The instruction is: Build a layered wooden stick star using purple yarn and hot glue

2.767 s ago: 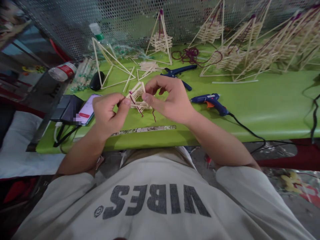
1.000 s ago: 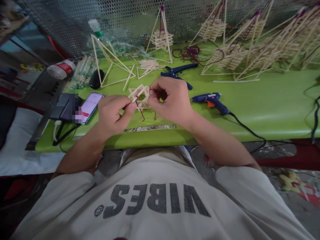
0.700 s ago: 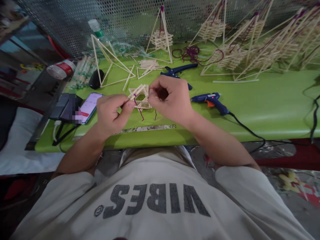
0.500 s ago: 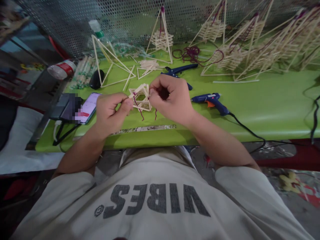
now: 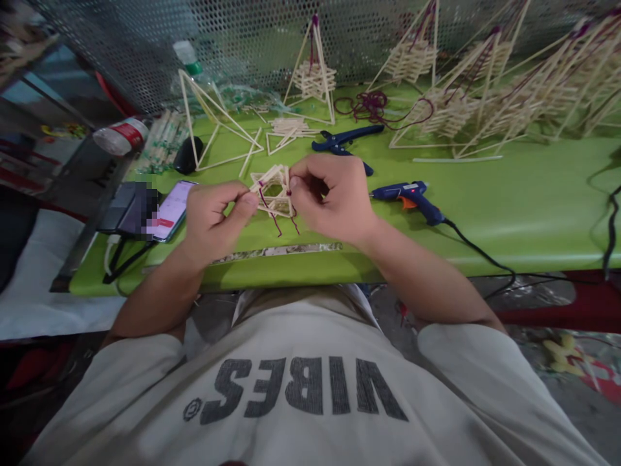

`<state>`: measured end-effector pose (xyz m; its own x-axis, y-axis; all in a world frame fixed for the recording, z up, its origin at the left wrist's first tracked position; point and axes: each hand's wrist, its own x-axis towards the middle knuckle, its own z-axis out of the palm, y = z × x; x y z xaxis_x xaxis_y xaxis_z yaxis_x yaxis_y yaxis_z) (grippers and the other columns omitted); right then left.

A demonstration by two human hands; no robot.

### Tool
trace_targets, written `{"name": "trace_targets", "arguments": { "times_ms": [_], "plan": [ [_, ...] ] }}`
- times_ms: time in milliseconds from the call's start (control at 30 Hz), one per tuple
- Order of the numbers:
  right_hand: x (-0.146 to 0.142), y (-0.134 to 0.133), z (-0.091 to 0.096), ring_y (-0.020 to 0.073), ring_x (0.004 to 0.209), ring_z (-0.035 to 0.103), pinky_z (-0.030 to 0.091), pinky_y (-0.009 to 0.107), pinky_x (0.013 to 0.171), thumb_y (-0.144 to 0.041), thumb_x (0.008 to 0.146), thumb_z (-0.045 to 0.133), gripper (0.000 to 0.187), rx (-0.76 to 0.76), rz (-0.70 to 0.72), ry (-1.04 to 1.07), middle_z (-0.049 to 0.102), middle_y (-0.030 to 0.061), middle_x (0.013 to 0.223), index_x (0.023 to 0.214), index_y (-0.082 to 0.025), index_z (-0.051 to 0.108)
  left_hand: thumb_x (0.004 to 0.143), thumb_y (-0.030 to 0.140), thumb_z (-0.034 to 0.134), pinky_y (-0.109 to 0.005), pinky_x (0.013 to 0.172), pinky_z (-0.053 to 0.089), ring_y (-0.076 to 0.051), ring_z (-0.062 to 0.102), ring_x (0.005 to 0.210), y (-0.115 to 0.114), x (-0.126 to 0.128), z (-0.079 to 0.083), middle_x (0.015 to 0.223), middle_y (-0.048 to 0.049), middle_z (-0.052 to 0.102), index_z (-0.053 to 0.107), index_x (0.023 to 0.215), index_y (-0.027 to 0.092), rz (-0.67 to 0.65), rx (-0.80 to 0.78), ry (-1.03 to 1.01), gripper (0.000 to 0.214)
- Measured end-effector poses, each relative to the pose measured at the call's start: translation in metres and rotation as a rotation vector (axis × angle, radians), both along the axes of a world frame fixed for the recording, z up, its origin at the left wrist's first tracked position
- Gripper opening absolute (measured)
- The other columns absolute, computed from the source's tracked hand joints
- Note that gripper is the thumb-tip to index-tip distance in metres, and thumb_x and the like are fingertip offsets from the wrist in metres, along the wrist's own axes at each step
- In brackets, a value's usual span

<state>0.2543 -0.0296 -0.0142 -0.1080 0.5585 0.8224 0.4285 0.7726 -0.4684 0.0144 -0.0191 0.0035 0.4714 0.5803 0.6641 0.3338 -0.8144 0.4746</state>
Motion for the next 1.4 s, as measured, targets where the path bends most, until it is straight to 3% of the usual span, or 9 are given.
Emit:
{"name": "trace_targets", "arguments": {
  "times_ms": [233, 333, 433, 500, 667, 867, 1167, 1300, 1400],
  "plan": [
    [0.002, 0.001, -0.002, 0.0113, 0.055, 0.057, 0.051, 0.030, 0.055, -0.034, 0.110, 0.065, 0.023, 0.094, -0.021, -0.041, 0.066, -0.0028, 0.068, 0.090, -0.026, 0.074, 0.116, 0.046, 0.063, -0.034, 0.056, 0.026, -0.010, 0.045, 0.054, 0.005, -0.007, 0.000, 0.058, 0.0023, 0.052, 0.057, 0.069, 0.021, -0.067, -0.153, -0.038, 0.054],
    [0.005, 0.008, -0.006, 0.0125, 0.058, 0.063, 0.057, 0.030, 0.056, -0.039, 0.110, 0.067, 0.016, 0.150, -0.040, -0.011, 0.074, -0.0020, 0.078, 0.110, -0.029, 0.079, 0.116, 0.049, 0.063, -0.032, 0.055, 0.032, -0.011, 0.051, 0.054, 0.005, -0.009, -0.001, 0.058, 0.0019, 0.056, 0.061, 0.070, 0.021, -0.105, -0.222, -0.049, 0.053],
    [0.008, 0.012, -0.007, 0.0145, 0.068, 0.073, 0.064, 0.031, 0.062, -0.036, 0.112, 0.063, 0.028, 0.222, -0.008, -0.050, 0.082, 0.0000, 0.091, 0.136, -0.030, 0.077, 0.115, 0.051, 0.064, -0.029, 0.053, 0.037, -0.011, 0.055, 0.052, 0.004, -0.008, -0.001, 0.058, 0.0019, 0.058, 0.063, 0.071, 0.021, -0.127, -0.290, -0.074, 0.054],
    [0.008, 0.011, -0.005, 0.0144, 0.072, 0.077, 0.066, 0.030, 0.066, -0.030, 0.113, 0.060, 0.033, 0.265, 0.019, -0.092, 0.082, -0.0007, 0.092, 0.141, -0.031, 0.075, 0.115, 0.049, 0.065, -0.028, 0.053, 0.039, -0.010, 0.056, 0.052, 0.003, -0.008, 0.000, 0.059, 0.0020, 0.059, 0.064, 0.072, 0.020, -0.147, -0.325, -0.100, 0.052],
    [0.004, 0.008, 0.000, 0.0127, 0.070, 0.077, 0.063, 0.027, 0.064, -0.023, 0.110, 0.060, 0.035, 0.350, 0.017, -0.084, 0.082, -0.0024, 0.090, 0.141, -0.031, 0.076, 0.114, 0.044, 0.068, -0.024, 0.049, 0.039, -0.009, 0.056, 0.050, 0.003, -0.006, -0.001, 0.060, 0.0020, 0.060, 0.066, 0.072, 0.020, -0.197, -0.394, -0.170, 0.048],
    [0.006, 0.009, 0.000, 0.0132, 0.072, 0.076, 0.060, 0.027, 0.063, -0.018, 0.110, 0.064, 0.033, 0.374, 0.002, -0.099, 0.082, -0.0022, 0.089, 0.137, -0.028, 0.079, 0.112, 0.051, 0.070, -0.024, 0.051, 0.043, -0.010, 0.055, 0.051, 0.005, -0.008, -0.002, 0.058, 0.0012, 0.060, 0.068, 0.073, 0.020, -0.183, -0.455, -0.176, 0.050],
    [0.002, 0.005, -0.008, 0.0172, 0.080, 0.079, 0.068, 0.034, 0.080, -0.033, 0.118, 0.054, 0.031, 0.196, -0.038, -0.085, 0.084, 0.0017, 0.095, 0.132, -0.030, 0.081, 0.106, 0.058, 0.076, -0.026, 0.046, 0.046, -0.011, 0.054, 0.048, 0.006, -0.005, -0.003, 0.057, -0.0001, 0.059, 0.068, 0.071, 0.022, -0.228, -0.557, -0.245, 0.052],
    [-0.003, 0.005, -0.010, 0.0135, 0.071, 0.074, 0.065, 0.029, 0.073, -0.028, 0.115, 0.058, 0.025, 0.253, -0.052, -0.028, 0.083, -0.0001, 0.090, 0.125, -0.028, 0.081, 0.107, 0.058, 0.075, -0.026, 0.046, 0.047, -0.011, 0.054, 0.048, 0.006, -0.004, -0.003, 0.058, -0.0004, 0.059, 0.066, 0.070, 0.021, -0.229, -0.571, -0.253, 0.053],
    [-0.003, 0.007, -0.013, 0.0149, 0.069, 0.073, 0.065, 0.031, 0.072, -0.035, 0.118, 0.054, 0.029, 0.222, -0.113, -0.036, 0.081, 0.0010, 0.086, 0.119, -0.028, 0.082, 0.107, 0.055, 0.076, -0.026, 0.046, 0.046, -0.011, 0.055, 0.049, 0.006, -0.004, -0.003, 0.058, -0.0002, 0.059, 0.066, 0.070, 0.021, -0.246, -0.572, -0.251, 0.051]
  ]
}}
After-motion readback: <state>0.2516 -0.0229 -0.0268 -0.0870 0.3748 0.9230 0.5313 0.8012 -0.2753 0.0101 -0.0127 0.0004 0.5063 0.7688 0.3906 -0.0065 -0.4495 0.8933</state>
